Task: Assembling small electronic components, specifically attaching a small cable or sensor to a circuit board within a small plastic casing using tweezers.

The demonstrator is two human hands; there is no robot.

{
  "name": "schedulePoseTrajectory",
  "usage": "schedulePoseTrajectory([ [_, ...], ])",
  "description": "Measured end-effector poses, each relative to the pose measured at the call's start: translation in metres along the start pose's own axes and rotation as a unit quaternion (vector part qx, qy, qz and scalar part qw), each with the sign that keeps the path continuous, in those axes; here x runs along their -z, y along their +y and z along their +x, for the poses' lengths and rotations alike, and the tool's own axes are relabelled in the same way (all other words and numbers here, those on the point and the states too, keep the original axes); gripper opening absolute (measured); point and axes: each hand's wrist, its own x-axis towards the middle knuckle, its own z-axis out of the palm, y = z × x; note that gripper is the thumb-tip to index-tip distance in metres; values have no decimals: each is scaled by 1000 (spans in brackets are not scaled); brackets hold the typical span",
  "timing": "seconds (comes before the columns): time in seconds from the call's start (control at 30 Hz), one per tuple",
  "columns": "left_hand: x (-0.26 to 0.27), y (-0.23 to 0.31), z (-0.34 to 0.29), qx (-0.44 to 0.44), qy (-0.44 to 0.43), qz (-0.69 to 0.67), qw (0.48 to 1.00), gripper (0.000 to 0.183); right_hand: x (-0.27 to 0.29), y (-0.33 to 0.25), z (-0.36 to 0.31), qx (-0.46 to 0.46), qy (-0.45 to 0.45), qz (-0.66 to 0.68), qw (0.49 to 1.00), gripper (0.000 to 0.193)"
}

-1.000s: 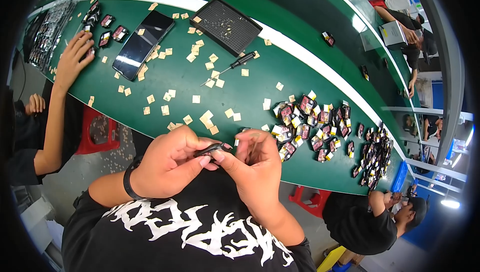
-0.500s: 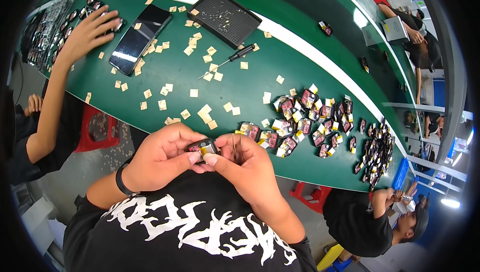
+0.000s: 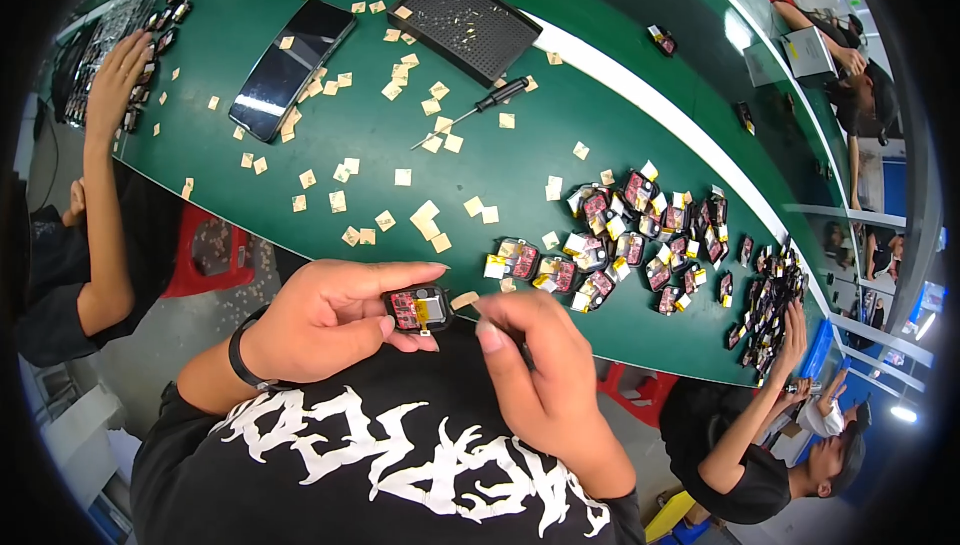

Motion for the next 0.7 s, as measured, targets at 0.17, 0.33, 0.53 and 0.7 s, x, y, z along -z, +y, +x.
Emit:
schedulePoseTrajectory([
  [0.17,-4,7,1,26,0,19,999,56,1,-15,-8,2,-2,-2,1000,20],
  [0.33,-5,8,0,29,0,60,998,55,9,-22,-7,2,2,-5,1000,20],
  [0.53,-6,11,1,12,6,125,992,53,9,-25,-2,9,-5,-11,1000,21],
  [0.7,-7,10,-1,-28,9,194,981,55,5,-22,-2,15,-9,-16,1000,21],
])
